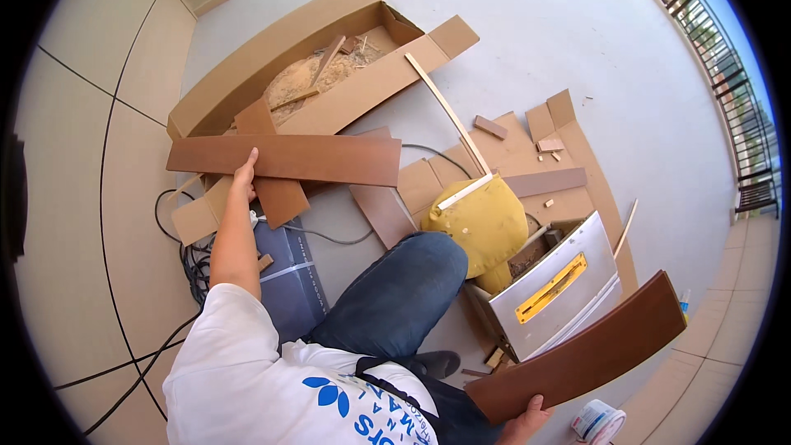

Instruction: The person fits wooden flooring planks onto a subfloor by hand. They use a square and a pencil to mark lines on the planks and a utility knife to cut the wood.

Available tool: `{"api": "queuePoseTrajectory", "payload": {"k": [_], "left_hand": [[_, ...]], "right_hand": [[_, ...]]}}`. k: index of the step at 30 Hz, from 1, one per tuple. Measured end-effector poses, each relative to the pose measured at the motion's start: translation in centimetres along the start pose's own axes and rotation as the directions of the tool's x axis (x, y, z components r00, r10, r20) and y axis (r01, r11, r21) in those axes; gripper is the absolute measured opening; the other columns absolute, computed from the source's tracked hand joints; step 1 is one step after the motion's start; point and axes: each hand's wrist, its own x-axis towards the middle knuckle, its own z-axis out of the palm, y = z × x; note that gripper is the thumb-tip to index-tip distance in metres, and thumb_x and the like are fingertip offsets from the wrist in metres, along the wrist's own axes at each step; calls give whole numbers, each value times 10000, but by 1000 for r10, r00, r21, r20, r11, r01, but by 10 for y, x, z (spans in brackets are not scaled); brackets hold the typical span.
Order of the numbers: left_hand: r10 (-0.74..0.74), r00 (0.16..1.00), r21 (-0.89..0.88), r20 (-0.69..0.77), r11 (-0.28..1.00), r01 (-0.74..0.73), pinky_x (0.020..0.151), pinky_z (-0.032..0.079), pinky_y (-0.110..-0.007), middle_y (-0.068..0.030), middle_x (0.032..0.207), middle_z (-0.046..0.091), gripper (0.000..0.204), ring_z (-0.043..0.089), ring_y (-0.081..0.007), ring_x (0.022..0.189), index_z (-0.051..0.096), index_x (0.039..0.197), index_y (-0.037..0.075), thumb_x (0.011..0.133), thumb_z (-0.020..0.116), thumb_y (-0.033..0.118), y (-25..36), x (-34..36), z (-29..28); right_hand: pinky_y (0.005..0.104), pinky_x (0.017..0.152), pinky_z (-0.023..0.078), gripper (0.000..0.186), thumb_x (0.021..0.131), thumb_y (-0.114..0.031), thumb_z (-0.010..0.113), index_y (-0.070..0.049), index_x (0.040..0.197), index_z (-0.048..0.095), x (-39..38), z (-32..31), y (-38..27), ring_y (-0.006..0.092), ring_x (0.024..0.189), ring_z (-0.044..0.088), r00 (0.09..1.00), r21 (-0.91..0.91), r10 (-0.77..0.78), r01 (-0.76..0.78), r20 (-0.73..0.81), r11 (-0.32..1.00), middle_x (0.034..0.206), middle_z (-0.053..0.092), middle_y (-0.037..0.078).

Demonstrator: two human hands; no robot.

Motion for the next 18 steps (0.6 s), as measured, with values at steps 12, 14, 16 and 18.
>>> {"api": "queuePoseTrajectory", "payload": {"k": [12, 14, 16, 18], "left_hand": [[78, 991, -244, 108, 968, -50, 1161, 507, -585, -118, 1537, 624, 815, 598, -349, 1378, 583, 1531, 103, 903, 872, 536, -1, 12, 4], [140, 979, -227, 145, 968, -105, 1139, 536, -526, -113, 1514, 640, 778, 615, -325, 1352, 602, 1506, 86, 940, 821, 571, 3, -6, 3], [235, 960, -247, 149, 949, -194, 1167, 509, -508, -121, 1595, 567, 890, 581, -325, 1394, 481, 1611, 89, 953, 790, 603, -16, -34, 12], [304, 921, -297, 243, 927, -227, 1252, 411, -496, -118, 1681, 471, 962, 496, -327, 1480, 389, 1678, 108, 967, 744, 649, 1, -59, 17]], "right_hand": [[424, 1123, 524, 736, 937, -384, 880, -52, 1508, 556, 38, -19, 4, 263, 1271, 664, 1000, 229, -22, 16, 22, 973, 1421, 682, 92], [420, 1121, 529, 759, 919, -388, 899, -54, 1509, 558, 52, -26, -3, 261, 1270, 669, 1000, 269, -14, 18, -18, 963, 1419, 687, 87], [417, 1104, 555, 805, 877, -406, 931, -50, 1499, 565, 71, -36, -11, 260, 1274, 680, 999, 336, -46, 38, 15, 941, 1412, 693, 89], [418, 1096, 567, 827, 861, -422, 939, -46, 1495, 565, 93, -52, -15, 259, 1273, 684, 999, 415, -50, 46, -2, 909, 1407, 696, 90]]}}
